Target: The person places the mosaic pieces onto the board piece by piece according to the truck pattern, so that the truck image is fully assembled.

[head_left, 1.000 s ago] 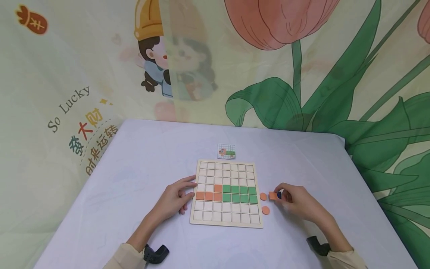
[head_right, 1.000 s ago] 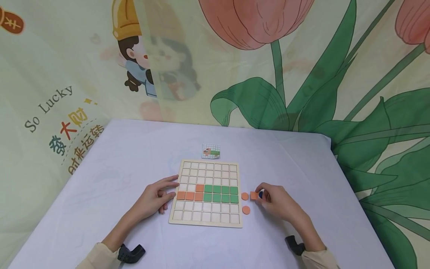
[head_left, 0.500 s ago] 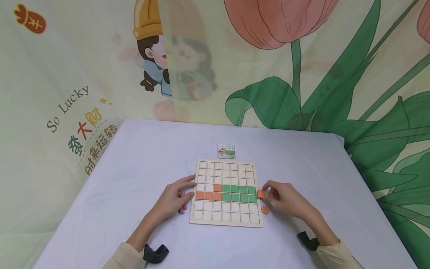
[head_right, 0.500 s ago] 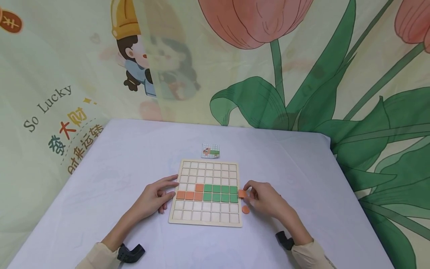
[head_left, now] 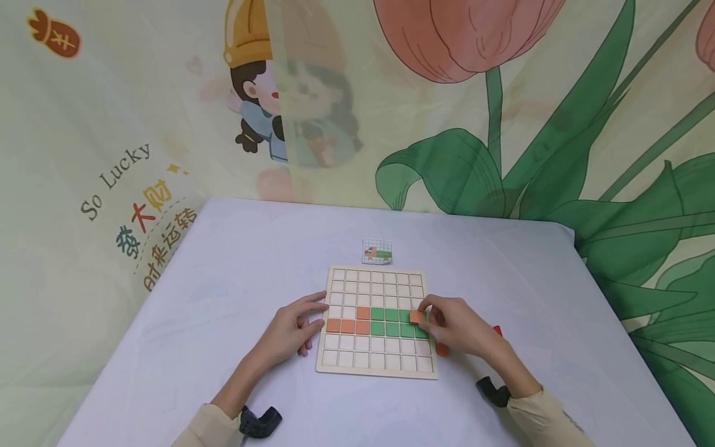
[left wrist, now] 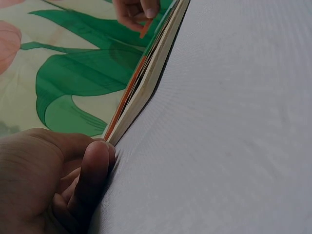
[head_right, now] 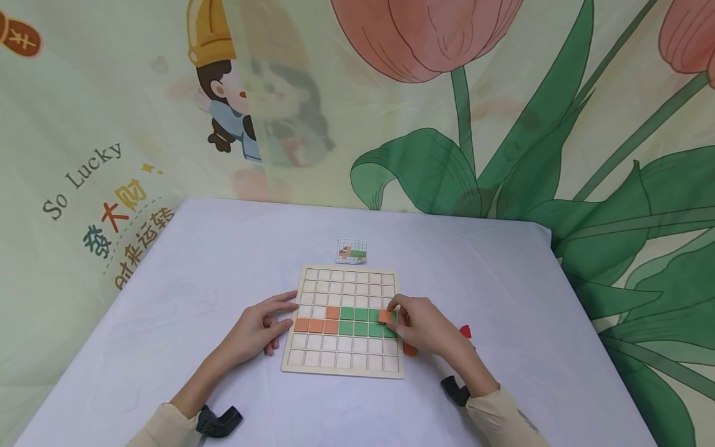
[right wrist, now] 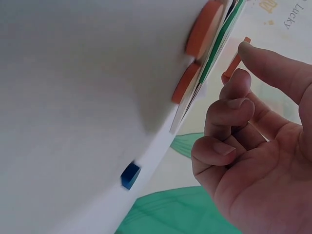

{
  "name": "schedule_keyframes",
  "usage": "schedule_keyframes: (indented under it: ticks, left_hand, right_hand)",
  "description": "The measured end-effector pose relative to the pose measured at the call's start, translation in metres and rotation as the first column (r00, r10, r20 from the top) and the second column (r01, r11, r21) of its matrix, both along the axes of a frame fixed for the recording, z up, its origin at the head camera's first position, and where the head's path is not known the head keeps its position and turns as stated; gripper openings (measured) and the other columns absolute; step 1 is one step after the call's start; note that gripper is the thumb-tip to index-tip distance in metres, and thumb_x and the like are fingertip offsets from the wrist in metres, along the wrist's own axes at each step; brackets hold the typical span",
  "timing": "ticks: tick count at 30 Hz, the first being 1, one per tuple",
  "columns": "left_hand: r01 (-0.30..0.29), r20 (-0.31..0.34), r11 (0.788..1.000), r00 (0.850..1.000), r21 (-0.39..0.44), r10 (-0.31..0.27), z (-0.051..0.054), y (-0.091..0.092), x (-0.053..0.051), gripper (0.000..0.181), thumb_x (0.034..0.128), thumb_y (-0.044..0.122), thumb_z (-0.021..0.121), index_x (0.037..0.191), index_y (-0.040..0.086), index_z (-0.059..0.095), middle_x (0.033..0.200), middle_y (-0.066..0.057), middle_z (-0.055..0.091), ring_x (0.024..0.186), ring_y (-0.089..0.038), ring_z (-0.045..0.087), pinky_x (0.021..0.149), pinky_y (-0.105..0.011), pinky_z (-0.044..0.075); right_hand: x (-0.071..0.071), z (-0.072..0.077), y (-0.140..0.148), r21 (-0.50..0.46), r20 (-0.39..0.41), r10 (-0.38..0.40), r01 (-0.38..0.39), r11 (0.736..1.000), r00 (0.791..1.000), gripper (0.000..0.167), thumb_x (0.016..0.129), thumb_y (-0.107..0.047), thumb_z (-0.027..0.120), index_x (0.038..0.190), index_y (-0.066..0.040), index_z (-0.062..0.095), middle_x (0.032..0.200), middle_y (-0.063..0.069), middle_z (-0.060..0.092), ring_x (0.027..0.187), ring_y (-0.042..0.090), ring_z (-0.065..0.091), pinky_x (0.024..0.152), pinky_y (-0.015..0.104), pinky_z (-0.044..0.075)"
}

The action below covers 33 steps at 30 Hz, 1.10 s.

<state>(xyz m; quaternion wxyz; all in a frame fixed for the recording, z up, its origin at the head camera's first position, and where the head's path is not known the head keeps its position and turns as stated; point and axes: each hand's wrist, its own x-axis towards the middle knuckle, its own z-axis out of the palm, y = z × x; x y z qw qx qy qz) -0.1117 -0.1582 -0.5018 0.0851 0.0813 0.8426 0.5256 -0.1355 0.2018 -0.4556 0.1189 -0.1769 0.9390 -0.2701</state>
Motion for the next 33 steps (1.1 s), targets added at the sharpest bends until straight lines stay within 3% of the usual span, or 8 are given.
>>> schedule_keyframes:
  ticks: [8, 19, 29, 33]
  left_hand:
    - [-0.004, 0.000, 1.000, 1.000, 0.005, 0.004, -0.001, 0.000, 0.000, 0.039, 0.0984, 0.005, 0.072, 0.138, 0.007, 0.070, 0.163, 0.000, 0.053, 0.045, -0.015, 0.059, 0.043, -0.029, 0.055]
    - [-0.006, 0.007, 1.000, 1.000, 0.011, 0.006, 0.000, 0.000, 0.000, 0.039, 0.0987, 0.005, 0.072, 0.138, 0.007, 0.069, 0.163, 0.000, 0.053, 0.046, -0.015, 0.059, 0.043, -0.029, 0.055]
    - [0.011, -0.001, 1.000, 1.000, 0.028, -0.011, -0.002, -0.002, -0.001, 0.039, 0.0992, 0.005, 0.071, 0.138, 0.006, 0.069, 0.164, -0.002, 0.052, 0.046, -0.014, 0.059, 0.044, -0.029, 0.055]
    - [0.025, -0.010, 0.999, 1.000, 0.030, -0.024, -0.003, -0.002, -0.001, 0.039, 0.0998, 0.005, 0.070, 0.139, 0.006, 0.068, 0.164, -0.004, 0.051, 0.046, -0.013, 0.059, 0.044, -0.029, 0.055]
  right_hand:
    - [-0.007, -0.001, -0.013, -0.004, -0.034, 0.039, -0.039, 0.999, 0.999, 0.015, 0.097, -0.018, 0.078, 0.110, -0.016, 0.071, 0.073, -0.006, 0.056, 0.068, 0.008, 0.051, 0.060, 0.020, 0.042]
    - [-0.017, 0.003, -0.039, 0.000, -0.041, 0.035, -0.035, 0.999, 0.999, 0.021, 0.096, -0.020, 0.080, 0.115, -0.015, 0.072, 0.074, -0.006, 0.058, 0.070, 0.010, 0.053, 0.061, 0.021, 0.044]
    - [-0.028, 0.008, -0.065, -0.042, -0.063, 0.135, -0.138, 0.990, 0.989, 0.019, 0.099, -0.018, 0.075, 0.116, -0.012, 0.072, 0.074, -0.006, 0.061, 0.066, 0.008, 0.053, 0.060, 0.021, 0.046]
    - [-0.032, 0.008, -0.075, -0.040, -0.055, 0.142, -0.145, 0.989, 0.988, 0.020, 0.099, -0.018, 0.075, 0.117, -0.011, 0.072, 0.075, -0.005, 0.063, 0.066, 0.009, 0.053, 0.061, 0.021, 0.047]
